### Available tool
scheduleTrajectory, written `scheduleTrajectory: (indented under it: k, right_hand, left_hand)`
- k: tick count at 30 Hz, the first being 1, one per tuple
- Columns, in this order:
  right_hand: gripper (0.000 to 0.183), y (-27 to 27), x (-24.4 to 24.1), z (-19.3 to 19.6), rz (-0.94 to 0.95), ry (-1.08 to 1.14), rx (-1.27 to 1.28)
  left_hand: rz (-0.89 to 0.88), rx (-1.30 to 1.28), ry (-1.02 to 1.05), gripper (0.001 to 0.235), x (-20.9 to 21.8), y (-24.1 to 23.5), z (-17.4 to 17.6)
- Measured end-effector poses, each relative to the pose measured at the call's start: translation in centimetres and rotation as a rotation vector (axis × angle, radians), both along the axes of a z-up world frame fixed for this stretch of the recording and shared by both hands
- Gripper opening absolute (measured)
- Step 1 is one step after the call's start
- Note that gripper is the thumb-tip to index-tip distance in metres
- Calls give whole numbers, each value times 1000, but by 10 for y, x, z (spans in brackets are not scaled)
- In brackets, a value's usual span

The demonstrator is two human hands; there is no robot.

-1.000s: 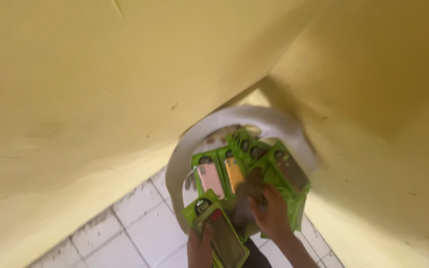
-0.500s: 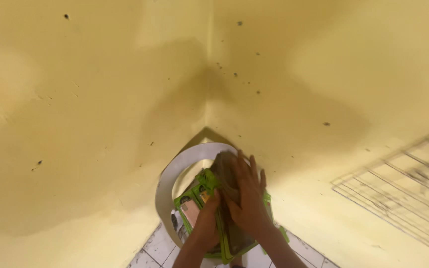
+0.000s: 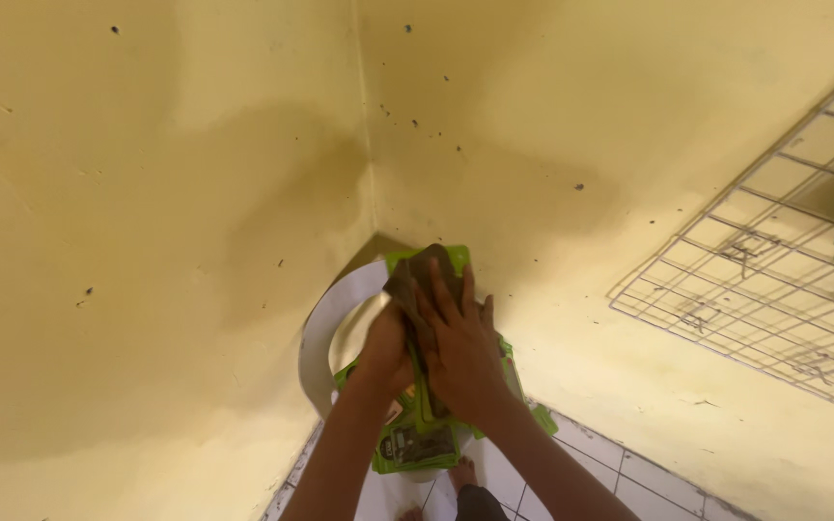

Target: The person repeatedly takes packaged phone cases from a wall display, wipes them with a dark cloth on a white chair, and returns them to the rack. The person handles multiple cases one by one, cleaning the packaging before hanging them back up.

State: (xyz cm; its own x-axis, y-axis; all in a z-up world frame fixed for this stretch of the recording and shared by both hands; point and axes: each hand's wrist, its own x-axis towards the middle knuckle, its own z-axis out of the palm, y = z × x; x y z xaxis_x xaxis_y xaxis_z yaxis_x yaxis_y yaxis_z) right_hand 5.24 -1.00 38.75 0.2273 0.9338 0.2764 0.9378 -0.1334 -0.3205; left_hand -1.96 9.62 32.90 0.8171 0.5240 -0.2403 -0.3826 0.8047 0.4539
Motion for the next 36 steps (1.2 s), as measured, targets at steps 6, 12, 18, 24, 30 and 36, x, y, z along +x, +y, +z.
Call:
scheduleTrajectory:
  k: [6, 12, 18, 24, 30, 36]
  right_hand:
    - [49, -49, -34, -28, 92, 32, 42]
    - [60, -94, -6, -92, 28, 781, 137]
    - [56, -83, 45, -100, -667, 2034, 281]
    - [55, -47, 14, -67, -642, 1135, 51]
    - [56, -57, -1, -55, -115, 580, 418]
    - [53, -54, 49, -50, -427, 1777, 326]
  left_hand:
    - [43, -44, 23, 62, -7, 39, 4]
    - [278, -5, 193, 59, -19, 44, 10]
    - [360, 433, 555, 52, -2, 4, -6]
    - [387, 1024, 797, 56, 31, -68, -12]
    - [36, 700, 246, 68, 1, -73, -9]
    - [-17, 346, 392, 73, -27, -55, -4]
